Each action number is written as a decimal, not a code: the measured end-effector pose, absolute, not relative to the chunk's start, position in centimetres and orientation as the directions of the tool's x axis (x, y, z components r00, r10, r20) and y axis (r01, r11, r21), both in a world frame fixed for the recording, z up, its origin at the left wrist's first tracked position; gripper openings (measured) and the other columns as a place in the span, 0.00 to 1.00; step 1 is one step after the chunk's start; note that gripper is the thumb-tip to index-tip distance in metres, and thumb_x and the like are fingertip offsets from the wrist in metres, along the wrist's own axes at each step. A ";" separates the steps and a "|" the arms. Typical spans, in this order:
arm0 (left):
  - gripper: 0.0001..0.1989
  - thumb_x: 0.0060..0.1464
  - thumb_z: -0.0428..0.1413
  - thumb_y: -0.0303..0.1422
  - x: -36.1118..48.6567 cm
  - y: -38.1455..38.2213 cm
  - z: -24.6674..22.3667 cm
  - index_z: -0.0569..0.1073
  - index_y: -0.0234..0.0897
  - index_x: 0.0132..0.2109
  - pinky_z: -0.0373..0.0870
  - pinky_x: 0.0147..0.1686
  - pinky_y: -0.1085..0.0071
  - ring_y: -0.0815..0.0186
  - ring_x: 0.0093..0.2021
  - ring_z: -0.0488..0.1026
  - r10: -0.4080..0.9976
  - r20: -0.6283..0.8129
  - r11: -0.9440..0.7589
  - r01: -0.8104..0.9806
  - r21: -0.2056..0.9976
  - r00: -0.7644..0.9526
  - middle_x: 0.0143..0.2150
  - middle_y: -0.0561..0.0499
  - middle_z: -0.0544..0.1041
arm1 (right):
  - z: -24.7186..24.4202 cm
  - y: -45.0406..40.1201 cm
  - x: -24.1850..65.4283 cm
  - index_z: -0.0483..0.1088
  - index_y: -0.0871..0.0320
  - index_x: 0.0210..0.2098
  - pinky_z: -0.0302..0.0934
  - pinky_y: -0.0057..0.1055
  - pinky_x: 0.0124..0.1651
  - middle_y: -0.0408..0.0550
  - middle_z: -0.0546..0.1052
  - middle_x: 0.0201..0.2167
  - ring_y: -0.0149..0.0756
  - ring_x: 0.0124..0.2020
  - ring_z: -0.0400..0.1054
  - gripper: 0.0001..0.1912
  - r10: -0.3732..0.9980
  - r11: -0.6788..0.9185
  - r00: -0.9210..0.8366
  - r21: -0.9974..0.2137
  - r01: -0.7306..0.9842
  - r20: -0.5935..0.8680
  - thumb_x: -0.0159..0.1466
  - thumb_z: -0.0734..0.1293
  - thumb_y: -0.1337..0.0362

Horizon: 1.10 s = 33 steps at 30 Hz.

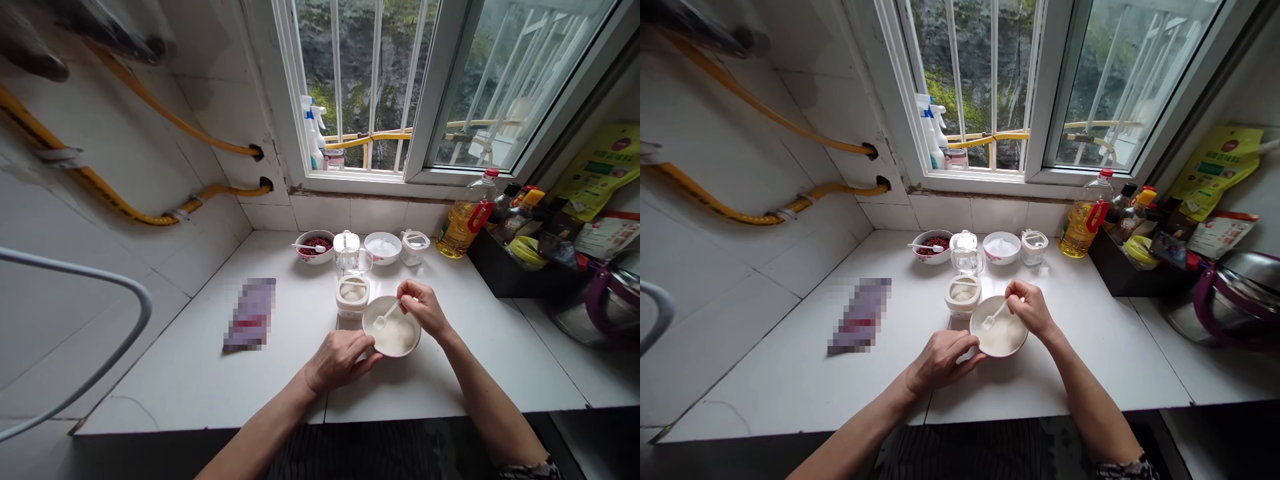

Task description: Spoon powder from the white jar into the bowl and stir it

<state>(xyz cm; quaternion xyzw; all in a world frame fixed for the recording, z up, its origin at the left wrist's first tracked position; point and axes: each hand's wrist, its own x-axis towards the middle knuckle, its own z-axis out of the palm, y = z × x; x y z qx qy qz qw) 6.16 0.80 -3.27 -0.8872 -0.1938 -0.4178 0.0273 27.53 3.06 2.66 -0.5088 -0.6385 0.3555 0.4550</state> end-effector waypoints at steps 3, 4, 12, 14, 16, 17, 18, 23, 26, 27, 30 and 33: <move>0.06 0.65 0.50 0.34 6.2 0.8 -3.3 0.66 0.37 0.38 0.57 0.20 0.72 0.71 0.20 0.66 0.326 0.750 -0.923 0.366 0.120 0.576 0.23 0.56 0.69 | 2.8 3.2 27.6 0.66 0.56 0.21 0.54 0.28 0.26 0.38 0.65 0.16 0.29 0.19 0.58 0.04 0.979 0.204 -0.022 -0.945 0.254 0.205 0.48 0.60 0.67; 0.06 0.65 0.50 0.34 6.2 0.8 -3.3 0.66 0.37 0.38 0.57 0.20 0.72 0.71 0.20 0.66 0.328 0.749 -0.923 0.365 0.124 0.576 0.23 0.56 0.69 | 2.8 3.3 27.6 0.66 0.56 0.21 0.54 0.28 0.26 0.38 0.65 0.16 0.29 0.19 0.59 0.04 0.980 0.196 -0.012 -0.953 0.230 0.198 0.48 0.60 0.67; 0.05 0.64 0.51 0.33 6.1 0.8 -3.3 0.66 0.37 0.39 0.57 0.20 0.72 0.71 0.20 0.66 0.328 0.747 -0.926 0.351 0.135 0.579 0.23 0.56 0.69 | 3.0 3.6 27.7 0.68 0.56 0.20 0.54 0.30 0.25 0.38 0.66 0.12 0.29 0.17 0.57 0.03 0.997 0.069 0.018 -0.997 0.036 0.070 0.47 0.62 0.66; 0.05 0.64 0.51 0.33 6.1 0.8 -3.3 0.66 0.37 0.39 0.57 0.20 0.73 0.71 0.20 0.66 0.331 0.742 -0.926 0.352 0.136 0.583 0.23 0.57 0.69 | 2.9 3.7 27.8 0.68 0.56 0.20 0.55 0.31 0.27 0.38 0.67 0.12 0.30 0.17 0.58 0.03 0.999 0.042 0.023 -0.999 0.002 0.042 0.47 0.63 0.66; 0.05 0.64 0.51 0.33 6.1 0.8 -3.3 0.66 0.37 0.39 0.57 0.21 0.73 0.71 0.20 0.66 0.331 0.739 -0.926 0.353 0.135 0.586 0.23 0.57 0.69 | 2.8 3.8 27.8 0.68 0.56 0.22 0.57 0.32 0.29 0.38 0.68 0.12 0.30 0.18 0.59 0.02 1.000 0.024 0.017 -0.999 -0.033 0.024 0.47 0.63 0.65; 0.05 0.64 0.51 0.33 6.1 0.8 -3.3 0.66 0.37 0.39 0.57 0.21 0.73 0.71 0.20 0.66 0.331 0.739 -0.926 0.354 0.134 0.587 0.23 0.57 0.69 | 2.7 3.8 27.8 0.68 0.56 0.23 0.58 0.32 0.30 0.39 0.69 0.13 0.31 0.19 0.61 0.03 1.000 0.019 0.007 -0.999 -0.050 0.019 0.48 0.64 0.65; 0.05 0.64 0.50 0.33 6.1 0.8 -3.3 0.66 0.37 0.39 0.57 0.20 0.72 0.71 0.20 0.66 0.330 0.739 -0.926 0.353 0.133 0.587 0.23 0.57 0.69 | 2.6 3.9 27.8 0.69 0.57 0.24 0.59 0.32 0.31 0.39 0.70 0.14 0.32 0.20 0.62 0.03 1.000 0.018 -0.003 -0.998 -0.065 0.018 0.48 0.65 0.64; 0.06 0.65 0.49 0.33 6.1 0.8 -3.2 0.66 0.36 0.39 0.57 0.20 0.72 0.71 0.20 0.65 0.326 0.744 -0.926 0.357 0.125 0.584 0.23 0.57 0.69 | 2.1 3.6 27.1 0.68 0.57 0.30 0.63 0.34 0.36 0.43 0.75 0.22 0.35 0.27 0.69 0.08 0.992 0.124 -0.003 -0.991 -0.052 0.124 0.54 0.68 0.60; 0.06 0.65 0.50 0.33 6.1 0.7 -3.2 0.66 0.36 0.39 0.57 0.20 0.72 0.71 0.20 0.65 0.333 0.742 -0.922 0.366 0.127 0.582 0.23 0.57 0.68 | 1.9 3.2 26.6 0.67 0.55 0.33 0.65 0.36 0.39 0.46 0.77 0.28 0.39 0.33 0.73 0.08 0.966 0.260 -0.001 -0.963 0.065 0.260 0.59 0.67 0.58; 0.06 0.65 0.50 0.34 6.1 0.7 -3.2 0.66 0.36 0.39 0.57 0.20 0.73 0.71 0.20 0.65 0.334 0.741 -0.921 0.368 0.126 0.582 0.23 0.57 0.68 | 1.9 3.0 26.5 0.66 0.55 0.34 0.66 0.38 0.41 0.47 0.77 0.30 0.40 0.34 0.74 0.07 0.948 0.316 -0.011 -0.938 0.144 0.318 0.61 0.66 0.59; 0.06 0.65 0.50 0.33 6.1 0.8 -3.2 0.66 0.36 0.38 0.57 0.20 0.72 0.70 0.20 0.66 0.334 0.738 -0.922 0.366 0.127 0.586 0.23 0.56 0.69 | 1.7 2.8 26.4 0.67 0.54 0.34 0.62 0.45 0.51 0.48 0.79 0.32 0.41 0.35 0.73 0.01 0.845 0.524 -0.156 -0.732 0.435 0.512 0.63 0.64 0.65; 0.07 0.65 0.49 0.34 6.2 0.8 -3.2 0.66 0.36 0.38 0.57 0.20 0.72 0.70 0.20 0.66 0.332 0.739 -0.923 0.362 0.129 0.585 0.23 0.56 0.69 | 1.6 2.8 26.3 0.68 0.53 0.34 0.56 0.50 0.57 0.47 0.80 0.31 0.40 0.32 0.72 0.07 0.725 0.663 -0.324 -0.490 0.565 0.608 0.63 0.62 0.71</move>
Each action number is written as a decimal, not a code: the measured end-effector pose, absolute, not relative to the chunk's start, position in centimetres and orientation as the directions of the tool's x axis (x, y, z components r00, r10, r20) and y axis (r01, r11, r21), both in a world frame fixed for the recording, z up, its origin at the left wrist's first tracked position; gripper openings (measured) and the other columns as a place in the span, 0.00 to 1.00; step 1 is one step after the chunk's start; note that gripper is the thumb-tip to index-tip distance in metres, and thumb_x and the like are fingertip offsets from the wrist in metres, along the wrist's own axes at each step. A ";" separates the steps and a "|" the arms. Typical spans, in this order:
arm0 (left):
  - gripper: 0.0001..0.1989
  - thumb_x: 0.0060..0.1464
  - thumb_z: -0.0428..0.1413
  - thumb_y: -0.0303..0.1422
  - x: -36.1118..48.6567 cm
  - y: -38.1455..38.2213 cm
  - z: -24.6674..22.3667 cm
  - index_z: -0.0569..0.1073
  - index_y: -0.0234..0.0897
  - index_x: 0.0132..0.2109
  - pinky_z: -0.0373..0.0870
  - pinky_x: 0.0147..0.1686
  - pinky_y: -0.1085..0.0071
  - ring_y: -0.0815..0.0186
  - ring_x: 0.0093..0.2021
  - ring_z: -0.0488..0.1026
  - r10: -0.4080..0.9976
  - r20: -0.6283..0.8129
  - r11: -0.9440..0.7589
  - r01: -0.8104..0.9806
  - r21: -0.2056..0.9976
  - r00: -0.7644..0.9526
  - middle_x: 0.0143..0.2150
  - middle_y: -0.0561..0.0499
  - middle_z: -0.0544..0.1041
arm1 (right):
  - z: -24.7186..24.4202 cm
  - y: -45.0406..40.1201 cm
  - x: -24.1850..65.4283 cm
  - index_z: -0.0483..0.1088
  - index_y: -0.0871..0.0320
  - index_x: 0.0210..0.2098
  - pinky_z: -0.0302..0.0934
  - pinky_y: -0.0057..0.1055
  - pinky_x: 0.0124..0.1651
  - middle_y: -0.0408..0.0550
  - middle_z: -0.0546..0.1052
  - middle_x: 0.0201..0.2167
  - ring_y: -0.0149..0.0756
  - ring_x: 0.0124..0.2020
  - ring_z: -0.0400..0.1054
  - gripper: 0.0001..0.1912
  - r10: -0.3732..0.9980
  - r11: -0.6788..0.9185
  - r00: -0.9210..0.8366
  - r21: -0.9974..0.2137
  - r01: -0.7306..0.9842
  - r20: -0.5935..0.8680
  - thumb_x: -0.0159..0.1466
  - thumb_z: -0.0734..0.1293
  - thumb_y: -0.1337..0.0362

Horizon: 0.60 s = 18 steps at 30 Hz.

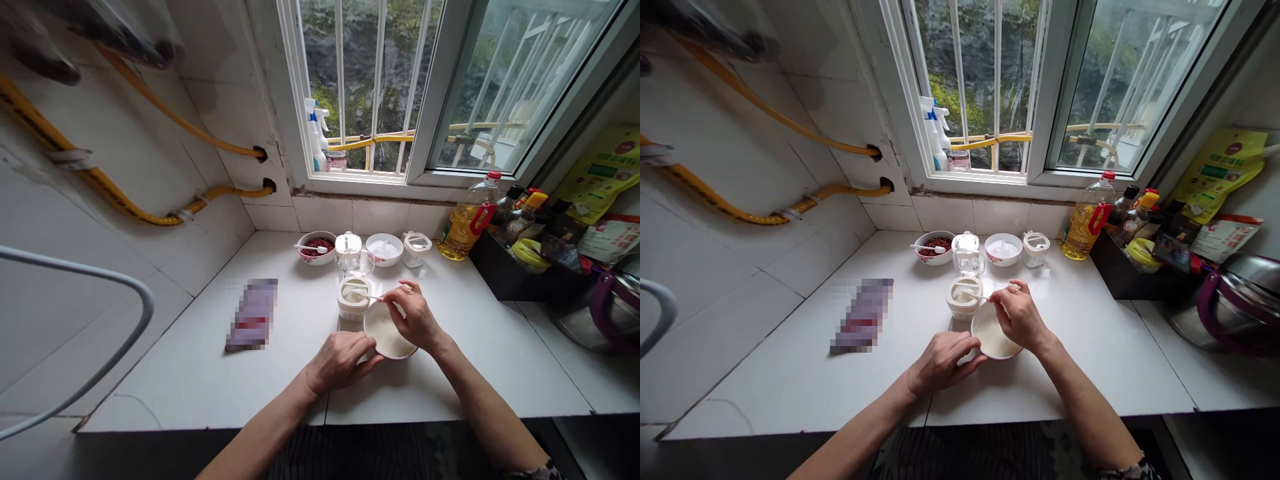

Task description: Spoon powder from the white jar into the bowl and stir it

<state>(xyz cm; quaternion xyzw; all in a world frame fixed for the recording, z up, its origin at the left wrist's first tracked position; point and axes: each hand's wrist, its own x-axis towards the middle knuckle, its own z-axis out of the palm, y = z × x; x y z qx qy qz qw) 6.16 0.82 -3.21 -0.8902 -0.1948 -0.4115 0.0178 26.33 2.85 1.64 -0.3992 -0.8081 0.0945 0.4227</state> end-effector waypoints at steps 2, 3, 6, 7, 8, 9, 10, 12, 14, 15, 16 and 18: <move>0.07 0.66 0.49 0.34 6.2 0.8 -3.1 0.66 0.36 0.38 0.57 0.21 0.72 0.70 0.20 0.66 0.330 0.740 -0.923 0.363 0.123 0.586 0.23 0.56 0.69 | 1.7 2.8 26.4 0.68 0.52 0.35 0.56 0.49 0.57 0.46 0.81 0.33 0.39 0.32 0.72 0.09 0.687 0.688 -0.319 -0.444 0.574 0.653 0.63 0.61 0.73; 0.07 0.66 0.49 0.34 6.2 0.8 -3.1 0.66 0.36 0.39 0.57 0.21 0.72 0.70 0.20 0.66 0.329 0.740 -0.923 0.365 0.121 0.587 0.23 0.56 0.69 | 1.7 2.7 26.4 0.68 0.52 0.35 0.56 0.49 0.58 0.46 0.81 0.33 0.39 0.32 0.73 0.09 0.680 0.689 -0.289 -0.452 0.566 0.674 0.63 0.61 0.73; 0.07 0.66 0.49 0.34 6.2 0.8 -3.1 0.66 0.36 0.39 0.57 0.20 0.72 0.70 0.20 0.66 0.330 0.739 -0.923 0.364 0.123 0.588 0.23 0.56 0.69 | 2.0 2.4 26.6 0.67 0.52 0.34 0.60 0.47 0.54 0.46 0.80 0.30 0.41 0.35 0.73 0.06 0.733 0.628 -0.138 -0.585 0.514 0.666 0.62 0.62 0.71; 0.07 0.66 0.49 0.34 6.1 0.8 -3.1 0.66 0.36 0.39 0.57 0.20 0.72 0.70 0.20 0.66 0.331 0.739 -0.924 0.362 0.126 0.587 0.23 0.56 0.69 | 2.1 2.2 26.7 0.67 0.52 0.33 0.62 0.45 0.51 0.46 0.79 0.29 0.42 0.36 0.72 0.05 0.764 0.593 -0.089 -0.641 0.487 0.639 0.62 0.62 0.70; 0.07 0.66 0.49 0.33 6.1 0.8 -3.1 0.66 0.36 0.39 0.57 0.20 0.72 0.70 0.20 0.66 0.331 0.739 -0.924 0.360 0.128 0.586 0.23 0.56 0.69 | 2.2 2.1 26.9 0.67 0.53 0.32 0.63 0.43 0.47 0.46 0.78 0.27 0.43 0.37 0.72 0.04 0.792 0.559 -0.049 -0.691 0.459 0.608 0.61 0.63 0.69; 0.07 0.66 0.49 0.33 6.1 0.8 -3.1 0.66 0.36 0.39 0.57 0.20 0.72 0.70 0.20 0.66 0.331 0.739 -0.925 0.358 0.130 0.587 0.23 0.56 0.69 | 2.3 2.0 27.0 0.67 0.53 0.31 0.64 0.41 0.43 0.46 0.76 0.26 0.43 0.36 0.71 0.04 0.814 0.531 -0.021 -0.728 0.434 0.581 0.60 0.62 0.68; 0.07 0.66 0.49 0.33 6.1 0.8 -3.2 0.65 0.36 0.39 0.57 0.20 0.72 0.70 0.20 0.66 0.330 0.739 -0.925 0.357 0.129 0.587 0.23 0.56 0.69 | 2.3 2.0 27.1 0.67 0.53 0.30 0.64 0.39 0.40 0.46 0.74 0.25 0.42 0.35 0.69 0.04 0.827 0.513 -0.005 -0.750 0.417 0.563 0.59 0.62 0.68; 0.07 0.66 0.49 0.33 6.1 0.8 -3.2 0.65 0.36 0.39 0.57 0.20 0.72 0.70 0.20 0.66 0.327 0.740 -0.926 0.357 0.126 0.588 0.23 0.56 0.69 | 2.4 2.0 27.3 0.66 0.53 0.28 0.62 0.37 0.38 0.45 0.72 0.24 0.40 0.32 0.67 0.05 0.834 0.504 -0.011 -0.753 0.423 0.552 0.57 0.61 0.70; 0.07 0.66 0.49 0.34 6.1 0.8 -3.2 0.66 0.36 0.39 0.56 0.21 0.72 0.70 0.20 0.66 0.324 0.741 -0.926 0.359 0.120 0.588 0.23 0.56 0.69 | 2.3 2.2 27.3 0.65 0.53 0.25 0.61 0.36 0.38 0.44 0.71 0.23 0.39 0.30 0.65 0.06 0.836 0.511 -0.077 -0.717 0.474 0.544 0.54 0.60 0.71; 0.07 0.66 0.49 0.34 6.1 0.8 -3.2 0.66 0.36 0.39 0.56 0.21 0.72 0.70 0.20 0.66 0.323 0.742 -0.925 0.360 0.117 0.588 0.23 0.56 0.69 | 2.3 2.3 27.2 0.64 0.53 0.24 0.61 0.36 0.39 0.44 0.71 0.22 0.38 0.30 0.64 0.07 0.836 0.520 -0.133 -0.691 0.502 0.532 0.53 0.60 0.72; 0.07 0.66 0.49 0.34 6.1 0.8 -3.2 0.66 0.36 0.39 0.56 0.21 0.72 0.70 0.20 0.66 0.322 0.742 -0.925 0.362 0.115 0.587 0.23 0.56 0.69 | 2.2 2.4 27.0 0.64 0.54 0.24 0.60 0.36 0.40 0.43 0.70 0.22 0.38 0.29 0.64 0.07 0.836 0.532 -0.197 -0.666 0.524 0.513 0.52 0.59 0.72; 0.08 0.66 0.48 0.34 6.1 0.8 -3.2 0.66 0.36 0.38 0.56 0.21 0.72 0.70 0.20 0.66 0.324 0.741 -0.924 0.366 0.114 0.588 0.23 0.56 0.69 | 2.0 2.5 26.7 0.64 0.54 0.23 0.60 0.36 0.40 0.43 0.70 0.21 0.36 0.28 0.62 0.07 0.834 0.548 -0.297 -0.637 0.542 0.465 0.52 0.59 0.72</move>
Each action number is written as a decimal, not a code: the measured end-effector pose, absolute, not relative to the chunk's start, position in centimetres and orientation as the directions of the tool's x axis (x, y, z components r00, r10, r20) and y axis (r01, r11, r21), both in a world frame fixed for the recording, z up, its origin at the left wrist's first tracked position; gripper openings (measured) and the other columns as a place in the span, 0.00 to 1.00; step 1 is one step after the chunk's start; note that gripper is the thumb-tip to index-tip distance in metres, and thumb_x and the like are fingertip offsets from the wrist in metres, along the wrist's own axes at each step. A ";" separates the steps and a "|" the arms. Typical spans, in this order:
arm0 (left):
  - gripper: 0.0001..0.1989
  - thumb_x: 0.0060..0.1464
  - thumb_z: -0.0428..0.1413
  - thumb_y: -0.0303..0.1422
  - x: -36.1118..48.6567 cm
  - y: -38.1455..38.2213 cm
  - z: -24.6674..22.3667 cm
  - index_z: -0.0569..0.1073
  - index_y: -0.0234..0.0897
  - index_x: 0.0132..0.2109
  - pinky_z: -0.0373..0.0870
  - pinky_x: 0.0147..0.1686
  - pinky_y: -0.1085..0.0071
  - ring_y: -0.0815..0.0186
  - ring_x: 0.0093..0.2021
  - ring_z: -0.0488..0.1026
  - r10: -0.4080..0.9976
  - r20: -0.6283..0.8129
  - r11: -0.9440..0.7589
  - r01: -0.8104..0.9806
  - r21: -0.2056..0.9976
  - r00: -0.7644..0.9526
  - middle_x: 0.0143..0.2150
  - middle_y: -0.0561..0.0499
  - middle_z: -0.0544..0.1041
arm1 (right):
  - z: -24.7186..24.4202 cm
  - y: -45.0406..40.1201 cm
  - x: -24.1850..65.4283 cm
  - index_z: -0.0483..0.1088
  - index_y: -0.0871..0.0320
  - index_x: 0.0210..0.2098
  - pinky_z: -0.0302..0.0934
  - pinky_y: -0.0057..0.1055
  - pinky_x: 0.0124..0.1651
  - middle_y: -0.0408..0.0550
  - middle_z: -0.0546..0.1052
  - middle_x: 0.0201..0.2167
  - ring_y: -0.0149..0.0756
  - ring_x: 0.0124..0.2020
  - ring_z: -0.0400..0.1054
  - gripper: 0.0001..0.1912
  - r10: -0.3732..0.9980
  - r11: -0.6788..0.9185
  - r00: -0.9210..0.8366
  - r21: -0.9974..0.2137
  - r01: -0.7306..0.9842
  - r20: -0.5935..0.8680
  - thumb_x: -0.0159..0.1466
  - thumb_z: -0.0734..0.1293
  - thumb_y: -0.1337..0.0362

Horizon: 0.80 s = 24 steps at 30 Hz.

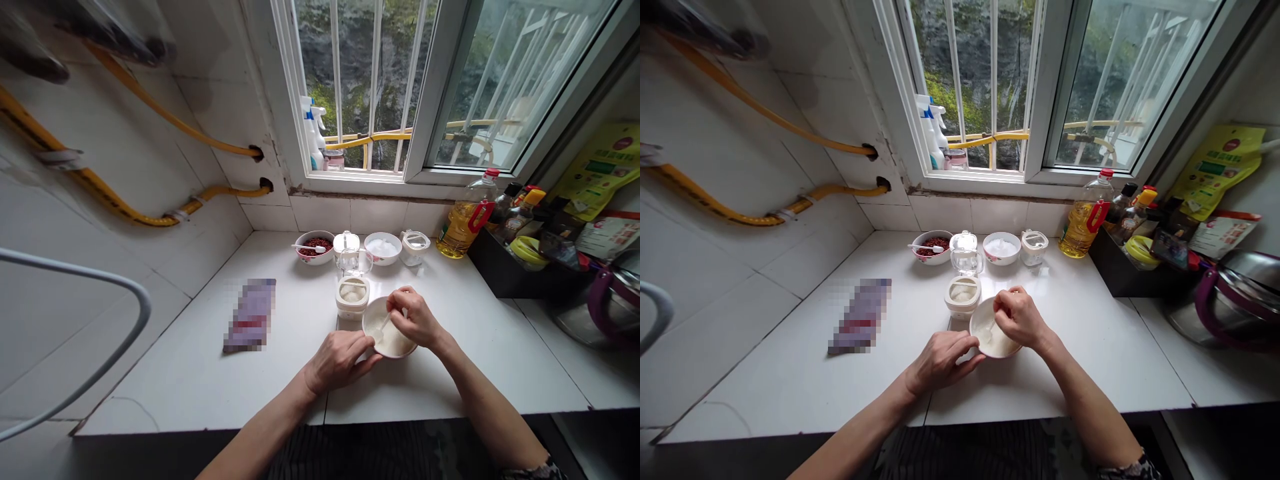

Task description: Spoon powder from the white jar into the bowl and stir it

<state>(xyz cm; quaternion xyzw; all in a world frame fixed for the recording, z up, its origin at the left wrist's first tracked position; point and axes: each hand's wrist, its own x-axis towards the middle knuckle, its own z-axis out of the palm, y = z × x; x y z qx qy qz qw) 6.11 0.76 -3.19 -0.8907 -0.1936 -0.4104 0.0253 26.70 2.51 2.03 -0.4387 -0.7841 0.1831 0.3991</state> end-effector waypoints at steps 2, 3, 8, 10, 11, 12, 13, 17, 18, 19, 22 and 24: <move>0.08 0.66 0.48 0.34 6.1 0.8 -3.2 0.66 0.36 0.38 0.56 0.21 0.72 0.70 0.20 0.66 0.323 0.740 -0.924 0.365 0.112 0.590 0.23 0.56 0.69 | 1.9 2.5 26.5 0.63 0.55 0.22 0.59 0.35 0.39 0.43 0.71 0.21 0.35 0.27 0.62 0.07 0.845 0.535 -0.318 -0.655 0.534 0.431 0.51 0.58 0.72; 0.08 0.66 0.48 0.34 6.1 0.8 -3.2 0.66 0.36 0.38 0.56 0.21 0.72 0.70 0.20 0.66 0.322 0.740 -0.925 0.365 0.111 0.591 0.23 0.56 0.69 | 1.9 2.5 26.5 0.63 0.55 0.22 0.59 0.33 0.38 0.43 0.71 0.21 0.35 0.27 0.61 0.06 0.859 0.512 -0.301 -0.683 0.521 0.414 0.51 0.58 0.71; 0.08 0.67 0.48 0.34 6.1 0.8 -3.2 0.65 0.36 0.38 0.56 0.21 0.71 0.70 0.20 0.65 0.320 0.743 -0.925 0.363 0.111 0.588 0.23 0.56 0.68 | 2.1 2.7 26.8 0.64 0.56 0.23 0.54 0.28 0.28 0.38 0.66 0.17 0.30 0.21 0.59 0.04 0.957 0.283 -0.158 -0.896 0.343 0.242 0.51 0.59 0.68; 0.08 0.67 0.48 0.34 6.2 0.8 -3.2 0.65 0.36 0.38 0.56 0.21 0.71 0.70 0.20 0.65 0.317 0.744 -0.926 0.363 0.108 0.588 0.23 0.56 0.68 | 2.2 2.9 27.0 0.65 0.56 0.23 0.53 0.28 0.26 0.37 0.65 0.16 0.29 0.19 0.58 0.03 0.978 0.200 -0.111 -0.949 0.243 0.177 0.50 0.60 0.67; 0.08 0.67 0.48 0.34 6.2 0.8 -3.2 0.65 0.36 0.38 0.56 0.21 0.71 0.70 0.20 0.65 0.315 0.746 -0.926 0.363 0.105 0.587 0.23 0.56 0.68 | 2.2 3.1 27.0 0.65 0.56 0.23 0.52 0.28 0.25 0.37 0.65 0.15 0.29 0.18 0.58 0.03 0.984 0.168 -0.090 -0.966 0.198 0.153 0.49 0.60 0.66; 0.08 0.67 0.48 0.34 6.2 0.8 -3.2 0.65 0.36 0.38 0.56 0.21 0.71 0.70 0.20 0.65 0.313 0.747 -0.927 0.362 0.104 0.587 0.23 0.56 0.69 | 2.3 3.2 27.1 0.65 0.56 0.22 0.52 0.28 0.25 0.37 0.65 0.15 0.28 0.18 0.57 0.03 0.989 0.143 -0.069 -0.977 0.158 0.133 0.49 0.61 0.66; 0.08 0.67 0.48 0.34 6.2 0.8 -3.2 0.65 0.36 0.38 0.56 0.21 0.71 0.70 0.20 0.65 0.311 0.748 -0.927 0.360 0.103 0.586 0.23 0.56 0.69 | 2.3 3.4 27.2 0.65 0.56 0.22 0.52 0.28 0.25 0.37 0.65 0.14 0.28 0.17 0.57 0.03 0.992 0.122 -0.051 -0.985 0.124 0.116 0.48 0.61 0.66; 0.07 0.66 0.48 0.33 6.1 0.8 -3.2 0.65 0.36 0.39 0.56 0.21 0.71 0.70 0.20 0.65 0.312 0.744 -0.928 0.356 0.107 0.591 0.24 0.56 0.69 | 2.6 3.7 27.4 0.67 0.57 0.21 0.52 0.28 0.25 0.38 0.65 0.12 0.28 0.17 0.56 0.03 0.998 0.063 -0.015 -0.997 0.041 0.062 0.47 0.62 0.65; 0.07 0.66 0.48 0.33 6.1 0.8 -3.2 0.65 0.36 0.39 0.56 0.21 0.71 0.70 0.20 0.65 0.314 0.744 -0.928 0.355 0.110 0.590 0.24 0.56 0.69 | 2.7 3.7 27.5 0.67 0.57 0.20 0.53 0.29 0.26 0.38 0.66 0.12 0.29 0.17 0.56 0.03 0.999 0.053 -0.009 -0.998 0.028 0.053 0.47 0.62 0.65; 0.07 0.66 0.48 0.33 6.1 0.8 -3.2 0.65 0.36 0.39 0.56 0.21 0.71 0.70 0.20 0.65 0.314 0.744 -0.929 0.354 0.112 0.589 0.24 0.56 0.69 | 2.7 3.7 27.5 0.67 0.57 0.20 0.53 0.29 0.26 0.38 0.66 0.12 0.29 0.17 0.57 0.03 0.999 0.046 -0.004 -0.999 0.017 0.046 0.46 0.62 0.65; 0.07 0.66 0.48 0.33 6.1 0.8 -3.2 0.65 0.36 0.38 0.56 0.21 0.71 0.70 0.20 0.65 0.315 0.746 -0.930 0.347 0.120 0.587 0.23 0.56 0.69 | 2.7 3.7 27.5 0.67 0.57 0.21 0.54 0.29 0.27 0.38 0.67 0.11 0.29 0.17 0.57 0.03 0.999 0.034 0.010 -0.999 -0.013 0.034 0.46 0.62 0.66; 0.07 0.66 0.49 0.33 6.1 0.8 -3.3 0.65 0.36 0.38 0.57 0.21 0.71 0.70 0.21 0.66 0.318 0.743 -0.930 0.346 0.124 0.588 0.24 0.56 0.69 | 2.5 3.8 27.5 0.67 0.57 0.21 0.55 0.30 0.28 0.38 0.67 0.11 0.29 0.18 0.58 0.02 1.000 0.028 0.013 -0.999 -0.034 0.028 0.47 0.63 0.66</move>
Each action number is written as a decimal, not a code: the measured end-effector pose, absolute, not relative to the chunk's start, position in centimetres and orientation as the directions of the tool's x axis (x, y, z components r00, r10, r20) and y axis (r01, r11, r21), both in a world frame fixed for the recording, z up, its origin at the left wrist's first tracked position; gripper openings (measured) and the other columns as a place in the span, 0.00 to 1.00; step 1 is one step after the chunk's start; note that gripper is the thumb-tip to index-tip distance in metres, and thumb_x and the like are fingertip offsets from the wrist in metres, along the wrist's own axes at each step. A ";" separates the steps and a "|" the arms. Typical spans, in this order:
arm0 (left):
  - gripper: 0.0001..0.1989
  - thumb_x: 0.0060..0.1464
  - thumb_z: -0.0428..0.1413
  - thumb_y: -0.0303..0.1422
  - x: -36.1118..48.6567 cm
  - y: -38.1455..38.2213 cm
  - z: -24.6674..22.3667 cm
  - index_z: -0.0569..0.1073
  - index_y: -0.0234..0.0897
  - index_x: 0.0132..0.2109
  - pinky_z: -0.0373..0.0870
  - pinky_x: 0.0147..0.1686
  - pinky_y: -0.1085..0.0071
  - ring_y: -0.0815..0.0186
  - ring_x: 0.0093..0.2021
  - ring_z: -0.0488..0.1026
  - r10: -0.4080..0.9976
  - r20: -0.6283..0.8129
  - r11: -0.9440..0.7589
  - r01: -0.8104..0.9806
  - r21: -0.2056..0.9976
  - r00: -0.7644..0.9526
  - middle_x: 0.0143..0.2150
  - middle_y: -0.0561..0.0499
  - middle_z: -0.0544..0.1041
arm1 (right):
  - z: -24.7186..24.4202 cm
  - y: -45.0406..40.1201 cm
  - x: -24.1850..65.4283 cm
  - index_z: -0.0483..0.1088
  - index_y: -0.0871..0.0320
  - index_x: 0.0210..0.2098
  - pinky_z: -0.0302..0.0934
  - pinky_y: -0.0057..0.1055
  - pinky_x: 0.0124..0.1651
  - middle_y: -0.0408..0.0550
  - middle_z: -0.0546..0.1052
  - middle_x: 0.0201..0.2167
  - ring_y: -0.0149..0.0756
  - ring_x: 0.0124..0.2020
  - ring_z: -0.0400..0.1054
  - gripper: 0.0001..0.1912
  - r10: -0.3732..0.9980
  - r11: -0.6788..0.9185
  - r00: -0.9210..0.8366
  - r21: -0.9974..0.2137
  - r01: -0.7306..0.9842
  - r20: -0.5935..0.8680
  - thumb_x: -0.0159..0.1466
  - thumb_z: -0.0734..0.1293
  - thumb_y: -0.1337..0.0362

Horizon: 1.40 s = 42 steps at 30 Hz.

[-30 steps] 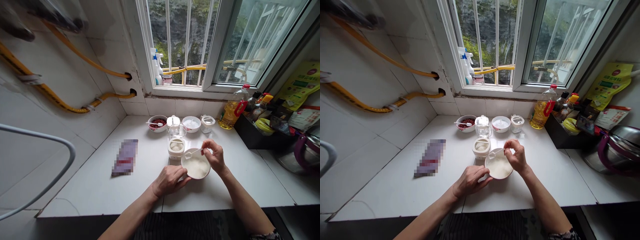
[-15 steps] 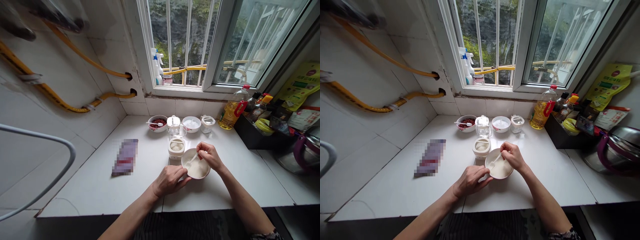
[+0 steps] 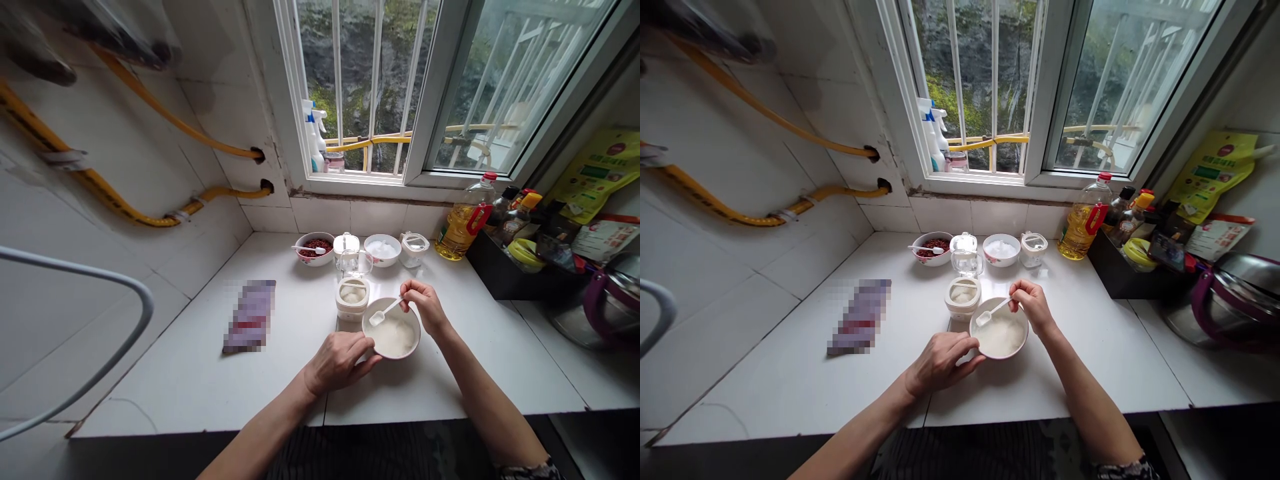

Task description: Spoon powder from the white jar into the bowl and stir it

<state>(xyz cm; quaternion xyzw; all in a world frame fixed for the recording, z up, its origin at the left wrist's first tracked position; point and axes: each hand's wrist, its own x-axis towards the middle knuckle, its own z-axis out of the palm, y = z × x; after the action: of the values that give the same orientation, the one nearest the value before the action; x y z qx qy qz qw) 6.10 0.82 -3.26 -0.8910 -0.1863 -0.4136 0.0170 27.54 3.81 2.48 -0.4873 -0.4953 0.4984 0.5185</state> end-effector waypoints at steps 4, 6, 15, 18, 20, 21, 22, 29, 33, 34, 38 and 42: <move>0.06 0.66 0.49 0.33 6.1 0.8 -3.2 0.65 0.36 0.39 0.56 0.21 0.71 0.70 0.21 0.65 0.321 0.741 -0.929 0.348 0.126 0.589 0.24 0.56 0.69 | 2.1 4.0 27.6 0.68 0.57 0.24 0.59 0.31 0.31 0.41 0.72 0.15 0.31 0.20 0.64 0.03 1.000 0.025 -0.001 -0.996 -0.085 0.025 0.49 0.65 0.65; 0.06 0.66 0.49 0.33 6.1 0.8 -3.2 0.65 0.36 0.39 0.56 0.21 0.71 0.71 0.20 0.65 0.322 0.742 -0.929 0.348 0.128 0.588 0.23 0.56 0.69 | 2.0 4.0 27.5 0.68 0.57 0.27 0.62 0.32 0.34 0.43 0.76 0.19 0.33 0.23 0.68 0.05 0.999 0.053 -0.004 -0.994 -0.092 0.053 0.51 0.67 0.63; 0.06 0.66 0.49 0.33 6.1 0.7 -3.1 0.66 0.36 0.38 0.57 0.20 0.71 0.70 0.20 0.66 0.336 0.734 -0.923 0.362 0.132 0.590 0.23 0.56 0.69 | 1.4 3.0 26.5 0.66 0.54 0.34 0.62 0.46 0.53 0.45 0.80 0.31 0.38 0.32 0.74 0.04 0.750 0.632 -0.210 -0.587 0.506 0.627 0.64 0.62 0.70; 0.07 0.66 0.49 0.33 6.1 0.8 -3.1 0.66 0.36 0.38 0.56 0.20 0.71 0.70 0.20 0.66 0.333 0.735 -0.924 0.360 0.129 0.591 0.23 0.56 0.69 | 1.3 3.1 26.5 0.65 0.54 0.35 0.57 0.50 0.58 0.43 0.80 0.30 0.36 0.29 0.72 0.09 0.618 0.722 -0.354 -0.328 0.609 0.702 0.63 0.61 0.75; 0.07 0.66 0.49 0.33 6.1 0.8 -3.2 0.65 0.36 0.38 0.56 0.20 0.71 0.70 0.20 0.66 0.328 0.736 -0.925 0.361 0.123 0.592 0.23 0.56 0.69 | 1.3 3.1 26.6 0.65 0.54 0.36 0.58 0.48 0.58 0.43 0.80 0.31 0.36 0.29 0.73 0.09 0.599 0.729 -0.331 -0.325 0.603 0.729 0.63 0.61 0.75; 0.07 0.66 0.49 0.33 6.1 0.8 -3.2 0.65 0.36 0.38 0.56 0.21 0.71 0.70 0.20 0.66 0.328 0.736 -0.924 0.362 0.121 0.592 0.23 0.56 0.69 | 1.4 3.0 26.6 0.64 0.53 0.36 0.58 0.48 0.58 0.43 0.81 0.31 0.36 0.30 0.73 0.09 0.607 0.725 -0.297 -0.361 0.587 0.737 0.63 0.61 0.74; 0.07 0.66 0.49 0.33 6.1 0.8 -3.2 0.65 0.36 0.38 0.56 0.21 0.72 0.70 0.21 0.66 0.330 0.735 -0.924 0.363 0.121 0.592 0.23 0.56 0.69 | 1.5 2.9 26.7 0.64 0.53 0.36 0.58 0.47 0.58 0.43 0.81 0.31 0.36 0.31 0.74 0.08 0.629 0.713 -0.253 -0.415 0.565 0.735 0.64 0.61 0.74; 0.06 0.65 0.49 0.33 6.0 0.7 -3.3 0.66 0.36 0.38 0.57 0.20 0.71 0.70 0.21 0.66 0.338 0.733 -0.923 0.360 0.136 0.591 0.24 0.56 0.69 | 2.2 2.3 27.5 0.66 0.54 0.31 0.64 0.36 0.39 0.42 0.73 0.25 0.36 0.27 0.70 0.03 0.875 0.444 0.023 -0.819 0.364 0.484 0.60 0.61 0.68; 0.06 0.65 0.49 0.33 6.1 0.7 -3.3 0.66 0.37 0.39 0.57 0.21 0.72 0.70 0.21 0.66 0.332 0.733 -0.925 0.357 0.130 0.594 0.24 0.56 0.70 | 2.2 2.8 27.9 0.64 0.53 0.24 0.60 0.37 0.41 0.43 0.71 0.21 0.38 0.29 0.65 0.06 0.859 0.442 -0.035 -0.704 0.555 0.511 0.53 0.61 0.71; 0.06 0.65 0.49 0.33 6.1 0.7 -3.3 0.66 0.36 0.39 0.57 0.21 0.72 0.70 0.21 0.66 0.331 0.734 -0.925 0.356 0.129 0.594 0.24 0.56 0.70 | 2.1 3.0 27.8 0.64 0.53 0.23 0.59 0.38 0.43 0.42 0.70 0.20 0.37 0.28 0.63 0.06 0.853 0.457 -0.084 -0.660 0.596 0.515 0.52 0.61 0.71; 0.06 0.65 0.50 0.33 6.1 0.7 -3.2 0.66 0.36 0.38 0.57 0.20 0.72 0.70 0.20 0.66 0.329 0.737 -0.925 0.358 0.126 0.590 0.23 0.56 0.69 | 1.9 3.1 27.2 0.63 0.54 0.22 0.58 0.37 0.44 0.40 0.69 0.19 0.33 0.23 0.58 0.07 0.867 0.486 -0.260 -0.609 0.626 0.425 0.51 0.60 0.73; 0.06 0.65 0.50 0.33 6.1 0.7 -3.2 0.66 0.35 0.38 0.57 0.20 0.73 0.70 0.20 0.67 0.327 0.737 -0.926 0.357 0.125 0.592 0.23 0.55 0.70 | 1.9 3.0 26.9 0.63 0.55 0.21 0.57 0.33 0.37 0.41 0.70 0.20 0.34 0.25 0.61 0.07 0.906 0.422 -0.219 -0.714 0.560 0.363 0.51 0.59 0.71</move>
<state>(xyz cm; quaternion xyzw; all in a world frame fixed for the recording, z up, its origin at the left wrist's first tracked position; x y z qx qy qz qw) 6.09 0.73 -3.18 -0.8919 -0.1919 -0.4091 0.0181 26.91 2.98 1.91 -0.4895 -0.7483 0.2227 0.3884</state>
